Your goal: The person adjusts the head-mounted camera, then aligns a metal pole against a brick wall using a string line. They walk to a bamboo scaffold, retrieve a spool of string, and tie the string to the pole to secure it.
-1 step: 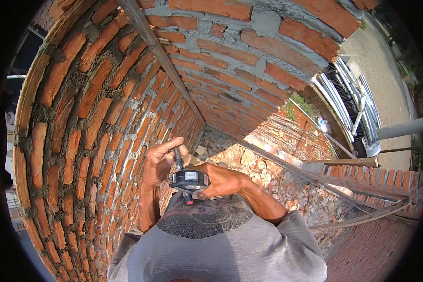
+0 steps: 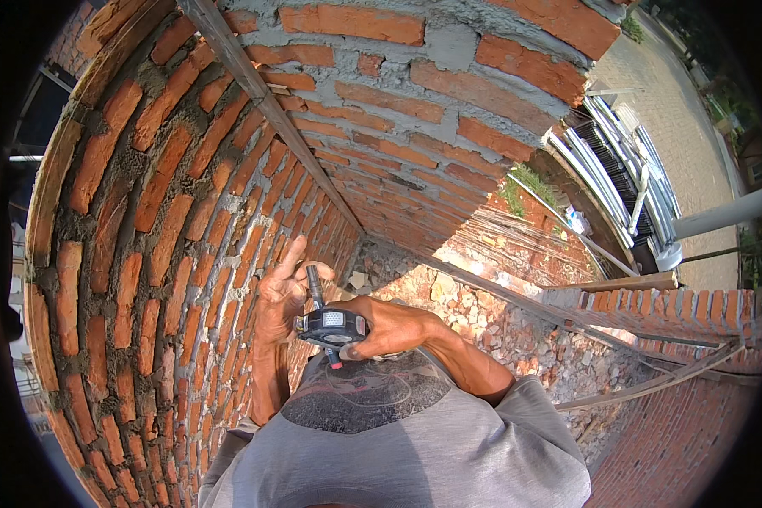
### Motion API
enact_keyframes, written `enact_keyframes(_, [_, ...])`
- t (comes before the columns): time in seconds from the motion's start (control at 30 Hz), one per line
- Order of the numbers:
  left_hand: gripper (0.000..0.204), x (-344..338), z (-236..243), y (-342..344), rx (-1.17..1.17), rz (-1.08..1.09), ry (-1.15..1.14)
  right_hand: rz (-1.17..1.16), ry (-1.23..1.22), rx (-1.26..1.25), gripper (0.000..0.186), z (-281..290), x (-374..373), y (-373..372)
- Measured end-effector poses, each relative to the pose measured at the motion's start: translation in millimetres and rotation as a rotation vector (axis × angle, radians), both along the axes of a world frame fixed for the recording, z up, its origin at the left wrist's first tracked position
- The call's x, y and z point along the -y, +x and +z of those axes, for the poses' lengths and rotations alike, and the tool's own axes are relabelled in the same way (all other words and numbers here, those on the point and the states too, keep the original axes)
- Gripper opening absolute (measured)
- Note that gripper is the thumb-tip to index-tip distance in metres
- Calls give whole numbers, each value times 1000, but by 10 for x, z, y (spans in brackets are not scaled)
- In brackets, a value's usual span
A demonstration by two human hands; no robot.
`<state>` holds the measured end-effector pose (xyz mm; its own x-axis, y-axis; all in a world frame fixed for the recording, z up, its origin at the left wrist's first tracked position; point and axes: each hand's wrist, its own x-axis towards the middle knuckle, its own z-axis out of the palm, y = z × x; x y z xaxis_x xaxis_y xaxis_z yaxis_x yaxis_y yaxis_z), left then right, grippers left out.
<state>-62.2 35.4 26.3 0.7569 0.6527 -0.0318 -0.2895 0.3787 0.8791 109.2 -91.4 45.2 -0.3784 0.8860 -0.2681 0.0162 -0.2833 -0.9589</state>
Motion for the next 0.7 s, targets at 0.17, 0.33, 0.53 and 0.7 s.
enact_keyframes(0.17, [69,-10,-194,191,-55,-71,-179,8,176,128,54,-90,-82,72])
enact_keyframes(0.33, [43,-97,-680,192,-24,31,-340,-259,93,-17,40,-457,156,176])
enact_keyframes(0.53, [32,-138,-846,207,-298,-11,-266,-915,-158,-478,50,-1233,430,12])
enact_keyframes(0.7, [16,118,-1063,413,-564,-200,-165,-965,-298,-510,42,-1592,577,-240])
